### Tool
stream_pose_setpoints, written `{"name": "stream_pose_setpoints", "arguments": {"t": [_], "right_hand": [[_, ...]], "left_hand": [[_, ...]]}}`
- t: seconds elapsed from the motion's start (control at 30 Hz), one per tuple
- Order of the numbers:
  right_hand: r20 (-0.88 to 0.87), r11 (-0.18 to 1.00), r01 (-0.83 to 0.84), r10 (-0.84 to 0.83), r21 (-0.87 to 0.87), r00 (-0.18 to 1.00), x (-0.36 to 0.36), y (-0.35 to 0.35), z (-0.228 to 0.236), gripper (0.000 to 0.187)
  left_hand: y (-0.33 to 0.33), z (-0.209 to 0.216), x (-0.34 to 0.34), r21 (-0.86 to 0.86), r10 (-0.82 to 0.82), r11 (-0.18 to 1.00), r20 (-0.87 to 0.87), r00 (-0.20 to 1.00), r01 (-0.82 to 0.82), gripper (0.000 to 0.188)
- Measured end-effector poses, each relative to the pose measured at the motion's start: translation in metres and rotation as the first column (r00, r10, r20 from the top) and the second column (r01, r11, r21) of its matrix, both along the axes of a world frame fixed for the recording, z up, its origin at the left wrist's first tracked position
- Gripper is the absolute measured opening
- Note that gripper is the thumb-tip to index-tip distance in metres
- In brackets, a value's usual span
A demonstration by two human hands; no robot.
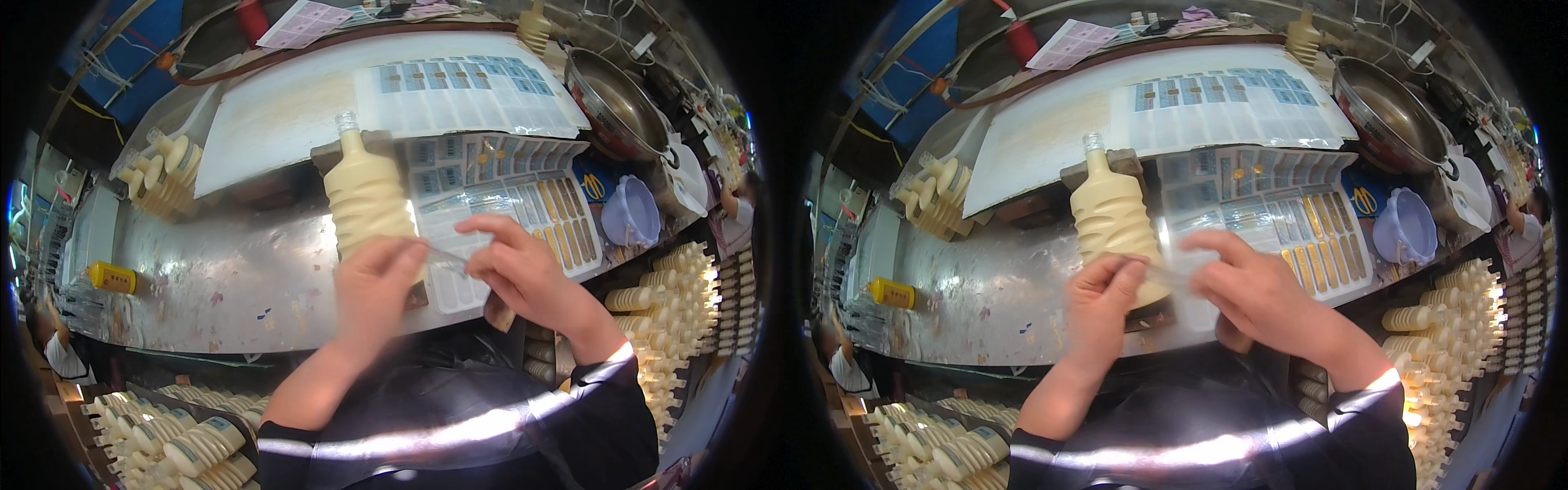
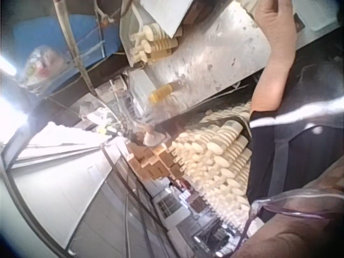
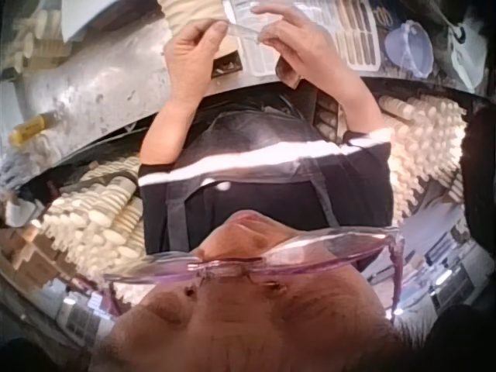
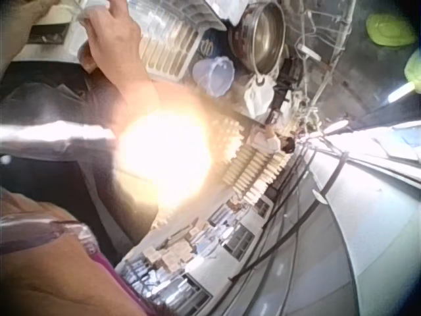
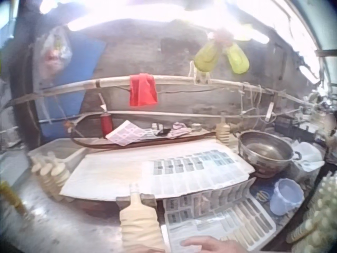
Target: The person applies adhesive labels to the sides of cream-colored plastic bottles. They pick up a bottle, smooth a label onto its surface, and place it aside before repeating the process with another bottle.
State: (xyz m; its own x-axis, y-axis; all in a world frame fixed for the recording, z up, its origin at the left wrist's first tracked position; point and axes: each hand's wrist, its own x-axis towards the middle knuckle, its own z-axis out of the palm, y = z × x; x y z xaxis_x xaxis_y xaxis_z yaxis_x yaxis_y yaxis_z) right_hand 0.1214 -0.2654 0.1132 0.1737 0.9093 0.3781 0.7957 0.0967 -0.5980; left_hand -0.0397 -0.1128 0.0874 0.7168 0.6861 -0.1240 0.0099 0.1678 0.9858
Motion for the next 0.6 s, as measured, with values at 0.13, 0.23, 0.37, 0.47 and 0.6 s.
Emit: {"name": "stream_pose_setpoints", "arguments": {"t": [0.13,0.23,0.37,0.47,0.6], "right_hand": [[0.156,1.0,-0.016,0.02,-0.022,0.988,0.015,0.056,0.009,0.014],[0.209,0.999,-0.043,0.042,0.001,0.977,0.031,0.098,0.0,0.012],[0.18,0.998,-0.049,0.057,-0.049,0.982,0.046,0.132,-0.011,0.012],[0.098,0.992,-0.029,0.041,-0.121,0.994,0.055,0.141,-0.019,0.011],[0.036,0.986,-0.017,0.023,-0.169,0.999,0.058,0.144,-0.019,0.011]], "left_hand": [[0.046,-0.005,0.002,0.105,0.142,0.984,0.045,0.989,-0.146,0.013],[0.081,-0.011,0.011,0.098,0.182,0.977,0.079,0.98,-0.189,0.013],[0.108,-0.033,0.021,0.054,0.243,0.967,0.097,0.965,-0.249,0.013],[0.116,-0.053,0.024,0.076,0.262,0.961,0.071,0.962,-0.267,0.016],[0.113,-0.052,0.026,-0.01,0.311,0.95,0.095,0.946,-0.311,0.022]]}}
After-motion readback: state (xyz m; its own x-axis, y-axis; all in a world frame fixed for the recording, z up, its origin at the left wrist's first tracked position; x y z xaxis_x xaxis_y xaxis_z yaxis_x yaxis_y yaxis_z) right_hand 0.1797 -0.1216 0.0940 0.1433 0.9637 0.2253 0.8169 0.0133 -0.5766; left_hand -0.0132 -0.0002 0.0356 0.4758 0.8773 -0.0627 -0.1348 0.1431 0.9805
